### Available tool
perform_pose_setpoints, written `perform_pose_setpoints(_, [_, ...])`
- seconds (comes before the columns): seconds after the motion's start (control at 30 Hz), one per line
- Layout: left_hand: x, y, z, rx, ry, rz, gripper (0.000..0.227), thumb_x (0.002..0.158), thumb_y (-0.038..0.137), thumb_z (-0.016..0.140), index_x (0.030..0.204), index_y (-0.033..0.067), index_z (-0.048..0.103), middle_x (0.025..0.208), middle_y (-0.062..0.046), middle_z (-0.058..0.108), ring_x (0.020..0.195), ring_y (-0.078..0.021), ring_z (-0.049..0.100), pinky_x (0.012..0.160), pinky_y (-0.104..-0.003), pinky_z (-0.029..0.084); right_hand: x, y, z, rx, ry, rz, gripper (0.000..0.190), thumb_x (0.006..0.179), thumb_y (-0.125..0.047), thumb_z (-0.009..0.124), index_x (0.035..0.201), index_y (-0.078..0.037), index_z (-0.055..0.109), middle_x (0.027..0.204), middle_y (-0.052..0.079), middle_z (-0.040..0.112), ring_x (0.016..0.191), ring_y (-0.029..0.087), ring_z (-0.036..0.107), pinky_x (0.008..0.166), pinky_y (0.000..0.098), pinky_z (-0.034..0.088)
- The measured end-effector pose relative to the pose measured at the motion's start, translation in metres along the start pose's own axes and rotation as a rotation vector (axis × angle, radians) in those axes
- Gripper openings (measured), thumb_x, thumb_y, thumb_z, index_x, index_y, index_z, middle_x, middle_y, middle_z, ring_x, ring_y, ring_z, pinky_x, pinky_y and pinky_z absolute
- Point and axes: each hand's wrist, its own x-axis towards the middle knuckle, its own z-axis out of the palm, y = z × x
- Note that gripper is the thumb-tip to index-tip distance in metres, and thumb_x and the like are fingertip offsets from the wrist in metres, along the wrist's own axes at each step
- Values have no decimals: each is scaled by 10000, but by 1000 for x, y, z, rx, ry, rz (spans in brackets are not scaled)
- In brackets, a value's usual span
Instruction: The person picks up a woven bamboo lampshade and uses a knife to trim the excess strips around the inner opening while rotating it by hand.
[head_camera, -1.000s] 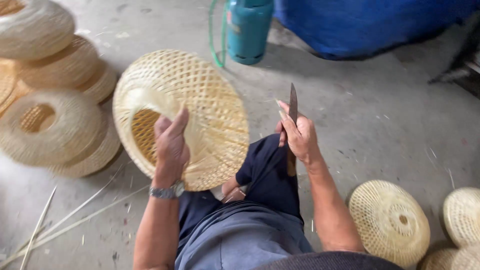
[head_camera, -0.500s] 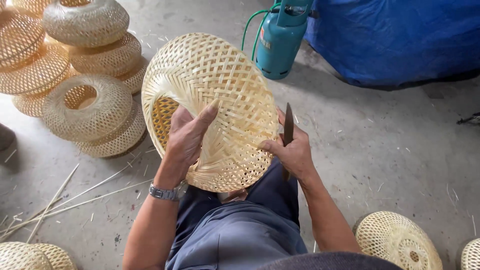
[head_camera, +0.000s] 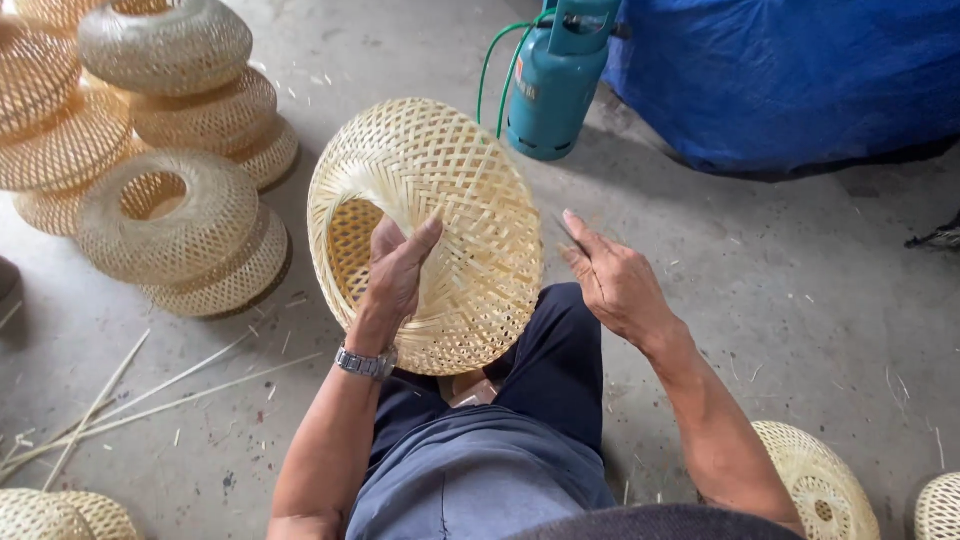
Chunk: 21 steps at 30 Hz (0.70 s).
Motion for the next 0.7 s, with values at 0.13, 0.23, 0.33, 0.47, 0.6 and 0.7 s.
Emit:
perform_pose_setpoints(0.13, [-2, -13, -10, 96, 36, 8, 465, 1030, 43, 638, 1454, -58, 477, 1331, -156, 650, 1124, -189, 676, 949, -341, 599, 0, -12, 3, -92, -4, -128, 499, 1107, -328, 559, 1496, -17, 530, 1233, 244, 692, 1038, 410, 694, 832, 445, 565])
perform_pose_setpoints(0.23, [2, -17, -10, 141, 27, 6, 472, 1029, 52, 640, 1461, -58, 488, 1344, -142, 656, 1157, -190, 658, 991, -342, 572, 6, -21, 11, -25, -88, 194, 618, 956, -435, 613, 1444, -60, 561, 878, 194, 669, 710, 324, 685, 647, 428, 551])
perform_pose_setpoints(0.33, [3, -22, -13, 146, 51, 28, 508, 1012, 38, 656, 1479, -29, 467, 1385, -122, 627, 1211, -176, 627, 1046, -331, 535, 5, -17, 17, -14, -70, 114, 610, 982, -434, 595, 1452, -47, 557, 884, 179, 622, 664, 316, 635, 618, 429, 534])
perform_pose_setpoints(0.47, [4, -21, -18, 130, 66, 1, 491, 1013, 33, 662, 1465, -33, 483, 1373, -128, 634, 1202, -186, 632, 1035, -345, 540, 16, -19, 11, -122, -125, -26, 590, 998, -344, 600, 1510, -58, 527, 903, 128, 627, 712, 311, 646, 628, 431, 531])
perform_pose_setpoints(0.6, [9, -7, -19, 94, 71, -57, 482, 1001, 27, 664, 1447, -47, 497, 1357, -139, 646, 1184, -196, 647, 1019, -353, 553, 25, -9, 4, -206, -187, -178, 578, 985, -340, 674, 1470, -74, 508, 871, 113, 578, 707, 288, 636, 612, 417, 519])
perform_pose_setpoints(0.7, [17, 0, -23, 91, 59, -129, 492, 985, 37, 677, 1434, -58, 499, 1344, -149, 652, 1175, -211, 655, 1016, -370, 561, 38, -18, -3, -247, -286, -192, 642, 938, -328, 691, 1513, -122, 495, 753, 93, 543, 595, 255, 599, 544, 413, 507])
